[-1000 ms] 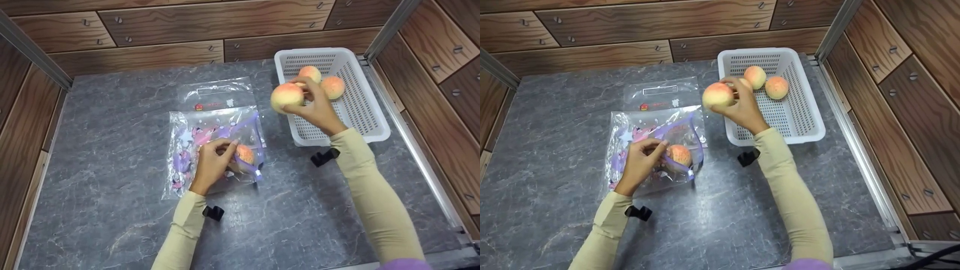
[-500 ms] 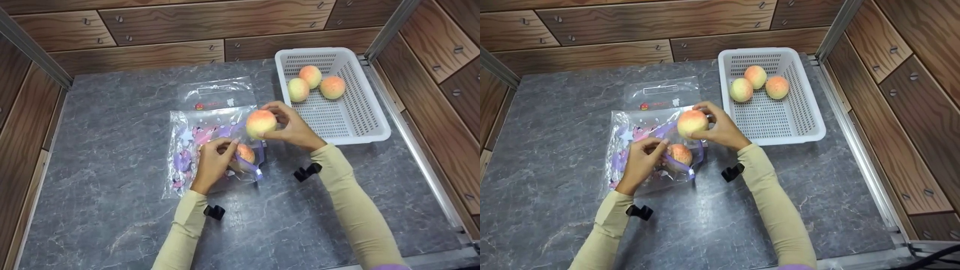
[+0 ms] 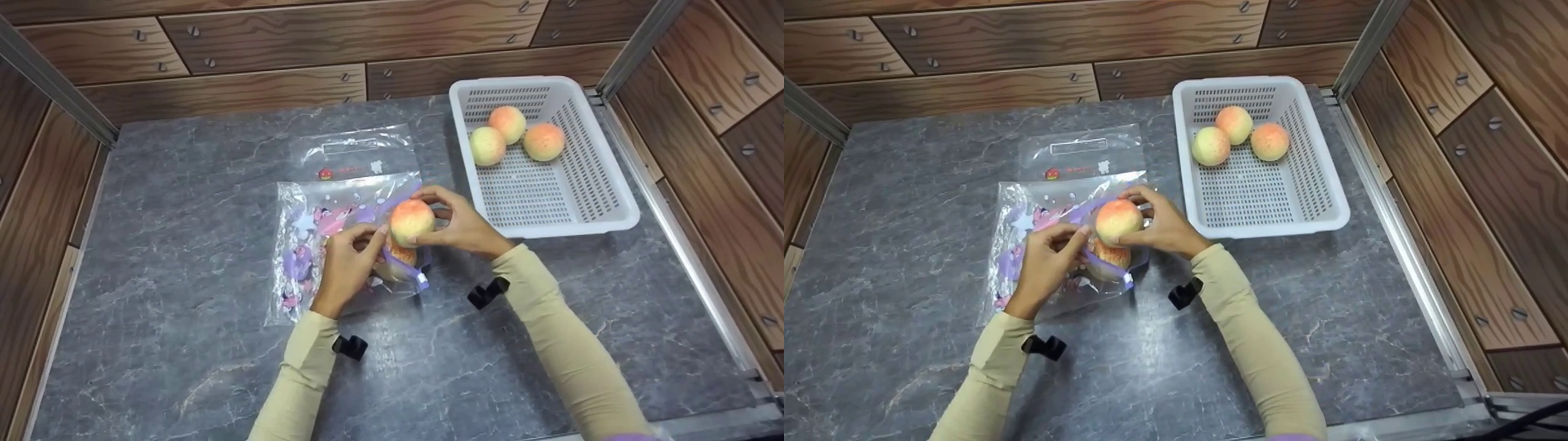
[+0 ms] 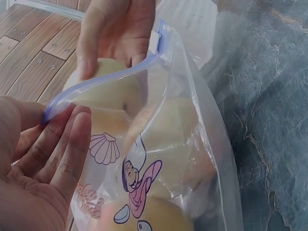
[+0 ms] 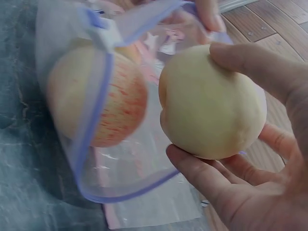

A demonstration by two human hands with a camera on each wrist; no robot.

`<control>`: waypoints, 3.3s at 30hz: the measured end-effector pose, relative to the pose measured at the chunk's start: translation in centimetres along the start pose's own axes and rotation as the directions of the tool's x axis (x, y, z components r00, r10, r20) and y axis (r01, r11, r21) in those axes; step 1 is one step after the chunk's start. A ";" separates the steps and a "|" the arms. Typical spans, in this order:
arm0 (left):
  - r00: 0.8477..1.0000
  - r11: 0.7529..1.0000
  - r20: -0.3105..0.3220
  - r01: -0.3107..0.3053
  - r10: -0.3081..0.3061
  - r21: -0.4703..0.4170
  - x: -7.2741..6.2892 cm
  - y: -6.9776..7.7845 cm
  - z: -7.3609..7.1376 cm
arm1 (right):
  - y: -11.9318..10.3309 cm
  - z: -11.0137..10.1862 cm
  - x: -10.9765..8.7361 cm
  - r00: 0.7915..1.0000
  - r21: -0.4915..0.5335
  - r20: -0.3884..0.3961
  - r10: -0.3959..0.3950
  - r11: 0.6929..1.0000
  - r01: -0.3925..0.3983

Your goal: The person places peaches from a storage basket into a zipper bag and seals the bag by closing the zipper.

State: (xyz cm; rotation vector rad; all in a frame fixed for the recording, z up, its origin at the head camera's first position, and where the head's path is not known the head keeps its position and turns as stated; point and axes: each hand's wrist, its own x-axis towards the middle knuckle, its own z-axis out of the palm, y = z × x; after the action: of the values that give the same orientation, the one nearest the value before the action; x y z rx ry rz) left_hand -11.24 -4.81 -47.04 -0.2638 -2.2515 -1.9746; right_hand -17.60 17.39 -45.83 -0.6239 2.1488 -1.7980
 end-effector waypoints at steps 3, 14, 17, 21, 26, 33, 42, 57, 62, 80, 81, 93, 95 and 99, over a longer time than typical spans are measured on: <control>1.000 1.000 0.006 -0.016 0.015 0.013 0.1 0.1 0.1 | 0.1 0.5 0.0 0.998 0.002 -0.044 0.043 0.999 -0.043; 0.999 0.999 0.018 -0.046 0.045 0.025 0.4 0.3 0.4 | 0.7 2.5 0.2 0.971 -0.119 -0.238 0.001 0.992 -0.030; 0.999 0.999 0.027 -0.042 0.042 0.013 0.4 0.4 0.4 | 1.0 3.1 0.3 0.960 -0.165 -0.279 -0.021 0.986 -0.026; 0.999 0.999 0.031 -0.042 0.042 0.009 0.4 0.4 0.4 | 1.2 3.9 0.4 0.944 -0.212 -0.326 -0.057 0.977 -0.014; 0.999 0.999 0.028 -0.044 0.044 0.000 0.4 0.6 0.4 | 1.5 4.6 0.4 0.933 -0.278 -0.343 -0.110 0.961 0.011; 0.998 0.998 0.023 -0.060 0.060 -0.007 0.5 0.6 0.5 | 1.8 5.3 0.5 0.898 -0.370 -0.390 -0.205 0.928 0.051; 0.998 0.998 0.016 -0.063 0.062 0.024 0.6 0.7 0.3 | 1.8 5.5 0.5 0.897 -0.380 -0.392 -0.203 0.924 0.043; 0.996 0.996 0.035 -0.087 0.086 0.018 0.8 0.2 0.4 | 2.3 5.3 0.6 0.947 0.064 -0.308 0.093 0.995 -0.077; 0.996 0.996 0.040 -0.078 0.077 0.037 0.9 0.2 0.5 | 2.8 5.7 0.7 0.937 -0.094 -0.345 0.053 0.991 -0.090; 0.997 0.997 0.052 -0.063 0.061 0.047 1.1 0.3 0.8 | 3.2 5.0 1.7 0.948 -0.332 -0.291 0.126 0.916 -0.224; 0.997 0.997 0.052 -0.060 0.058 0.045 1.1 0.3 0.8 | 3.2 5.0 1.7 0.949 -0.335 -0.288 0.128 0.915 -0.225; 0.996 0.997 0.062 -0.068 0.065 0.048 1.1 0.4 0.7 | 3.7 5.1 1.7 0.943 -0.290 -0.307 0.128 0.931 -0.221; 0.996 0.996 0.060 -0.075 0.071 0.054 1.1 0.3 0.7 | 3.7 5.1 1.7 0.945 -0.283 -0.297 0.137 0.933 -0.224; 0.997 0.996 0.048 -0.068 0.066 0.059 1.0 0.2 0.7 | 3.1 4.7 1.4 0.951 -0.266 -0.254 0.179 0.932 -0.247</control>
State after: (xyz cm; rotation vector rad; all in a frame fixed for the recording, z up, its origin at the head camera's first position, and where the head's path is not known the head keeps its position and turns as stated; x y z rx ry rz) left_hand -12.22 -4.07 -46.75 -0.3766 -2.2938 -1.8831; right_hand -17.05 13.05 -49.67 -0.2365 2.5531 -1.5074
